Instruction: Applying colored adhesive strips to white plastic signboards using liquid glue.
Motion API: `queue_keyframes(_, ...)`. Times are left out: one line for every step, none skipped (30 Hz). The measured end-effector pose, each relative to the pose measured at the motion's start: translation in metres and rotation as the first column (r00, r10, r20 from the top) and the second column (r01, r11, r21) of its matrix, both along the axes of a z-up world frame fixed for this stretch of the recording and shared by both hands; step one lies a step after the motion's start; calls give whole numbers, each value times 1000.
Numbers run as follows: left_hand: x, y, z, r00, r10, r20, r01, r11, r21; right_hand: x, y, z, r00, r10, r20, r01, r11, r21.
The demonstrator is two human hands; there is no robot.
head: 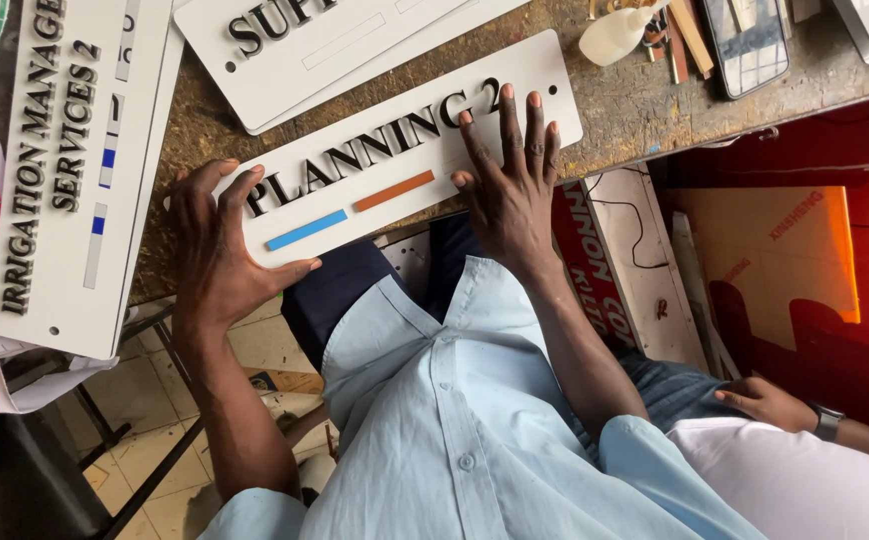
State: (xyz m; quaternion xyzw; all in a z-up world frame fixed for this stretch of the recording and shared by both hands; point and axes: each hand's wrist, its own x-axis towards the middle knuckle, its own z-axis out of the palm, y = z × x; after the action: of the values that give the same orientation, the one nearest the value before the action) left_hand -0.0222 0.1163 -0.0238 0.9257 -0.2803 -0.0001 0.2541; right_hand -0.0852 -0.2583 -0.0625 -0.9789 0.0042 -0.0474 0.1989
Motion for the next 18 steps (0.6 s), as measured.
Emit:
queue_keyframes(0,0,-1,1000,-3,-1,3,1000,1,-2,-2,-2,1000,-3,-1,3,1000,1)
queue_keyframes(0,1,-2,1000,-1,-7,1,1000,-3,-1,-4,-4,1000,-11,6,11,1000,-11)
queue_keyframes(0,1,-3,1000,0,-14,0,1000,-7,0,-7,-5,1000,-19,14,20,1000,-22)
queue_keyframes(0,1,-2,1000,2,-10,-2,1000,-8,2,-9,-6,1000,-17,17,18,1000,-23)
queue_keyframes(1,1,-2,1000,0,-10,0,1000,-3,3,-12,-8,999,-33,18,34,999,-42)
queue_keyframes(1,1,-2,1000,-5,-12,5,1000,1,3,-15,-9,999,-51,16,52,997,-61)
queue_keyframes(0,1,-2,1000,-6,-11,6,1000,1,6,-15,-6,998,-52,17,53,997,-62)
queue_keyframes(1,1,-1,1000,-5,-3,5,1000,4,9,-16,-3,998,-69,17,69,996,-64)
queue_keyframes(1,1,-1,1000,-4,4,4,1000,7,12,-16,-1,996,-85,17,86,994,-66)
queue_keyframes(0,1,-2,1000,-2,6,2,1000,7,18,-17,0,996,-83,19,84,994,-67)
queue_keyframes(0,1,-2,1000,-1,-5,1,1000,1,24,-18,1,997,-81,-2,80,990,-113)
queue_keyframes(1,2,-3,1000,-1,-15,1,1000,-5,31,-19,1,996,-82,-22,78,984,-159)
queue_keyframes(-1,2,-3,1000,-1,-13,1,1000,-5,32,-19,2,996,-82,-19,78,984,-159)
queue_keyframes(-1,2,-3,1000,3,0,-3,1000,8,34,-20,3,998,-61,-22,57,984,-171)
queue_keyframes(0,2,-3,1000,7,13,-8,1000,22,37,-20,4,999,-40,-26,35,982,-183)
queue_keyframes(0,1,-3,1000,8,17,-8,1000,20,36,-20,4,999,-40,-21,35,982,-185)
queue_keyframes(1,1,-3,1000,9,20,-10,1000,23,36,-20,3,999,-48,-24,43,985,-170)
queue_keyframes(-1,2,-4,1000,11,17,-11,1000,27,33,-20,2,998,-56,-32,51,987,-153)
